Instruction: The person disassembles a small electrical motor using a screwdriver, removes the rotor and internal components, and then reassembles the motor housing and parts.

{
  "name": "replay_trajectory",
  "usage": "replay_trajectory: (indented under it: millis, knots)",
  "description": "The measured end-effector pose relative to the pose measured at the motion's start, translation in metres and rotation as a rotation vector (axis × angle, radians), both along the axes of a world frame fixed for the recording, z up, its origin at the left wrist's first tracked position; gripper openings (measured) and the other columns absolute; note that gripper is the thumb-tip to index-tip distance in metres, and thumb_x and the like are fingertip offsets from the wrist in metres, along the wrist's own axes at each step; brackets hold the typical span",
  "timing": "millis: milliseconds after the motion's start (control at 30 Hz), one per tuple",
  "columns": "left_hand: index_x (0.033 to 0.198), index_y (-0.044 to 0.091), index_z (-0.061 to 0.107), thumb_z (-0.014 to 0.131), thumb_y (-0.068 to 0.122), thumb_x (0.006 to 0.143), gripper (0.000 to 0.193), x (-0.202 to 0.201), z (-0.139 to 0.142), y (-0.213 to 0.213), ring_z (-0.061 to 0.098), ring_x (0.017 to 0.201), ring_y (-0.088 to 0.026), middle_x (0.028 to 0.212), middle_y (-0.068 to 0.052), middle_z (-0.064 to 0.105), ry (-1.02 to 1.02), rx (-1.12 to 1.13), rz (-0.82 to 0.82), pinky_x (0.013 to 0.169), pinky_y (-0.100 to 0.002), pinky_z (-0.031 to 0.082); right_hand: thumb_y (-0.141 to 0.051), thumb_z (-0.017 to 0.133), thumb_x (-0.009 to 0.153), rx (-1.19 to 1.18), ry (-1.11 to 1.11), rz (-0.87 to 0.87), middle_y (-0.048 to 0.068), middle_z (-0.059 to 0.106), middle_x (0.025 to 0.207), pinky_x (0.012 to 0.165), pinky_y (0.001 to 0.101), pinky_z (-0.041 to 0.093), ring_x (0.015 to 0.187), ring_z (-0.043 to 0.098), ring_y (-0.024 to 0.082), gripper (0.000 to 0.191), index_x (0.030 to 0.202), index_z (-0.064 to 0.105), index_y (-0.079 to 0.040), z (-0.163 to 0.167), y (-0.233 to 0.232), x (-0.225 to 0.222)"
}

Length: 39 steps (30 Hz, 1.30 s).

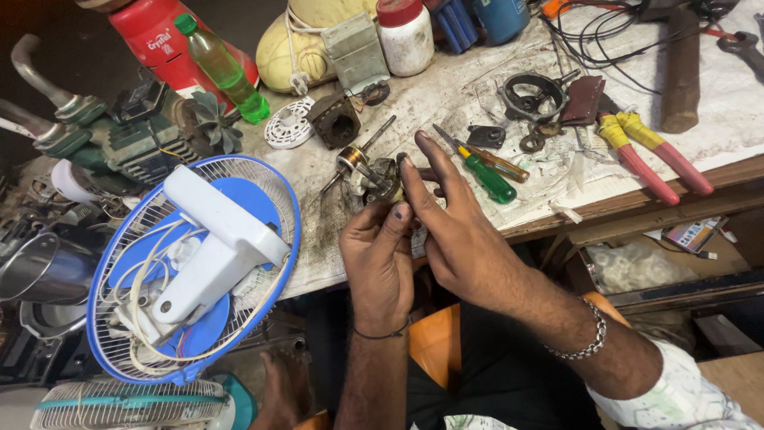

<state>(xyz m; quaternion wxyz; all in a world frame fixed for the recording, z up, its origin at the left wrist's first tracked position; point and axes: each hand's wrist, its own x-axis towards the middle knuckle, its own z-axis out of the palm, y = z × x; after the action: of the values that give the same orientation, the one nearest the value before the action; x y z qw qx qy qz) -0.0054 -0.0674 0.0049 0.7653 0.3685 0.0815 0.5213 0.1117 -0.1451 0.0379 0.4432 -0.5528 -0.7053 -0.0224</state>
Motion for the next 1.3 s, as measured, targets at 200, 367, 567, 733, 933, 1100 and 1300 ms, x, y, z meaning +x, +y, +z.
replay_trajectory:
  millis: [200,367,567,733,933,1100,1300]
  knots:
    - [0.108,-0.005,0.072,0.071,-0.005,0.097,0.011,-0.001,-0.001,0.002,0.072,0.094,-0.02,0.104,-0.015,0.075,-0.005,0.009,-0.01,0.088,-0.033,0.058,0.016,0.052,0.081,-0.017,-0.001,0.013,0.032,0.005,0.167,0.124,0.0572,0.034,0.158,0.016,0.051,0.101,0.165,0.01,-0.019,-0.001,0.0,0.0]
    - [0.109,-0.005,0.072,0.071,-0.006,0.096,0.013,-0.003,-0.002,0.004,0.071,0.094,-0.02,0.103,-0.015,0.075,-0.034,-0.013,-0.024,0.089,-0.032,0.058,0.014,0.055,0.079,-0.031,-0.011,0.005,0.031,0.007,0.167,0.123,0.0579,0.034,0.157,0.017,0.05,0.1,0.164,0.013,-0.017,0.0,-0.001,-0.001]
    - [0.108,-0.005,0.071,0.072,-0.007,0.095,0.012,-0.005,-0.002,0.007,0.071,0.094,-0.02,0.104,-0.015,0.075,-0.041,-0.011,-0.012,0.089,-0.032,0.058,0.01,0.059,0.08,-0.031,-0.024,-0.005,0.031,0.008,0.166,0.123,0.059,0.033,0.156,0.018,0.05,0.095,0.163,0.019,-0.014,0.004,-0.002,-0.004]
    - [0.111,-0.004,0.072,0.072,-0.006,0.095,0.016,-0.009,0.0,0.008,0.071,0.094,-0.018,0.106,-0.013,0.075,-0.039,-0.005,0.001,0.088,-0.031,0.057,0.01,0.059,0.082,-0.007,0.007,0.01,0.031,0.011,0.166,0.123,0.0576,0.036,0.156,0.022,0.05,0.09,0.162,0.026,-0.013,0.008,-0.003,-0.004]
    - [0.112,-0.003,0.072,0.072,-0.006,0.095,0.018,-0.01,0.004,0.008,0.07,0.095,-0.017,0.105,-0.012,0.075,-0.04,0.003,0.011,0.088,-0.03,0.056,0.012,0.06,0.082,0.011,0.123,0.034,0.029,0.018,0.165,0.11,0.0459,0.055,0.145,0.046,0.041,0.08,0.154,0.041,-0.017,0.008,-0.004,-0.003]
    - [0.112,-0.003,0.072,0.073,-0.005,0.094,0.019,-0.01,0.002,0.008,0.07,0.093,-0.017,0.104,-0.012,0.075,-0.042,0.013,0.015,0.085,-0.03,0.056,0.012,0.06,0.082,0.089,0.153,0.038,0.027,0.022,0.165,0.115,0.0484,0.053,0.144,0.05,0.039,0.075,0.15,0.044,-0.017,0.008,-0.004,0.004]
    - [0.109,-0.004,0.071,0.073,-0.006,0.096,0.013,-0.006,-0.004,0.007,0.07,0.095,-0.02,0.104,-0.014,0.075,-0.048,0.008,-0.023,0.085,-0.031,0.056,0.012,0.058,0.084,0.099,0.152,0.019,0.026,0.025,0.164,0.117,0.0483,0.052,0.143,0.051,0.038,0.077,0.153,0.041,-0.016,0.01,-0.007,0.006]
